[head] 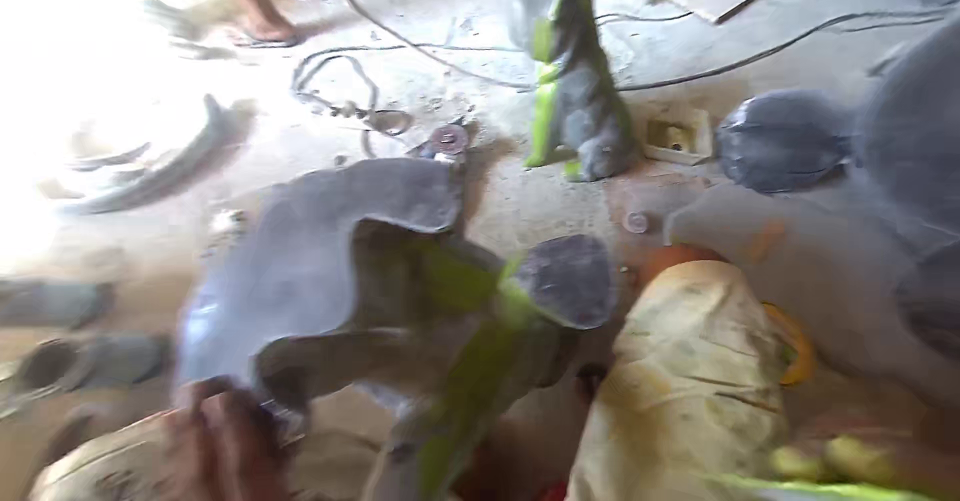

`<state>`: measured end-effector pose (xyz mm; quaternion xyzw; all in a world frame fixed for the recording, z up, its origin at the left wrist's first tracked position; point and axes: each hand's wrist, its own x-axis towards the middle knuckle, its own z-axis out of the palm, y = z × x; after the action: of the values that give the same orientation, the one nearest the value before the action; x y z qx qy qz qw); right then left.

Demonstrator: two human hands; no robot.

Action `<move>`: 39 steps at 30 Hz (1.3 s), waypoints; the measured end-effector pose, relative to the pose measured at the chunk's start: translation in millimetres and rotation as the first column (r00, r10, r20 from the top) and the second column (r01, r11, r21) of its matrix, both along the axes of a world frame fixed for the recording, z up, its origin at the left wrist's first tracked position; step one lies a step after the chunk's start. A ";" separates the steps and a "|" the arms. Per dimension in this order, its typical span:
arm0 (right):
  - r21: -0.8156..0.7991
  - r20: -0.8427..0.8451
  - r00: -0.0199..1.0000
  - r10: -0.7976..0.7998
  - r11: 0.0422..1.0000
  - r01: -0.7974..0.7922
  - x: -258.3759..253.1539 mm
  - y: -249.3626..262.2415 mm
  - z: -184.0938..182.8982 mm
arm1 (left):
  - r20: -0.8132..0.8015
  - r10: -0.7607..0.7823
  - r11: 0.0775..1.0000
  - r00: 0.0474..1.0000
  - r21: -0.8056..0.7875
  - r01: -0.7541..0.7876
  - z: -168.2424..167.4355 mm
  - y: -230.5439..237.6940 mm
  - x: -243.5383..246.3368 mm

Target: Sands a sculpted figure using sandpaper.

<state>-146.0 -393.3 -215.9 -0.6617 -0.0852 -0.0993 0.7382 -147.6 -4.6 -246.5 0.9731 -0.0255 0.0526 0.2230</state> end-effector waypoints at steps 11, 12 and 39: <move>-0.438 -0.247 0.914 0.321 0.804 -0.401 1.9 138.7 -47.8 | 0.120 0.134 0.980 0.984 0.131 -0.150 -17.3 -22.2 -37.8; -0.473 -0.254 0.913 0.318 0.783 -0.404 3.4 143.0 -44.6 | 0.132 0.143 0.974 0.981 0.158 -0.163 -17.3 -25.0 -38.5; -0.537 -0.454 0.822 0.343 0.631 -0.560 4.0 133.7 -40.5 | 0.126 0.147 0.976 0.981 0.141 -0.164 -18.1 -29.1 -44.8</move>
<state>-142.0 -259.6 -256.4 -0.8384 -0.1627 0.2321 0.4657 -192.4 -33.7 -264.7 0.9815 0.0343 0.1237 0.1420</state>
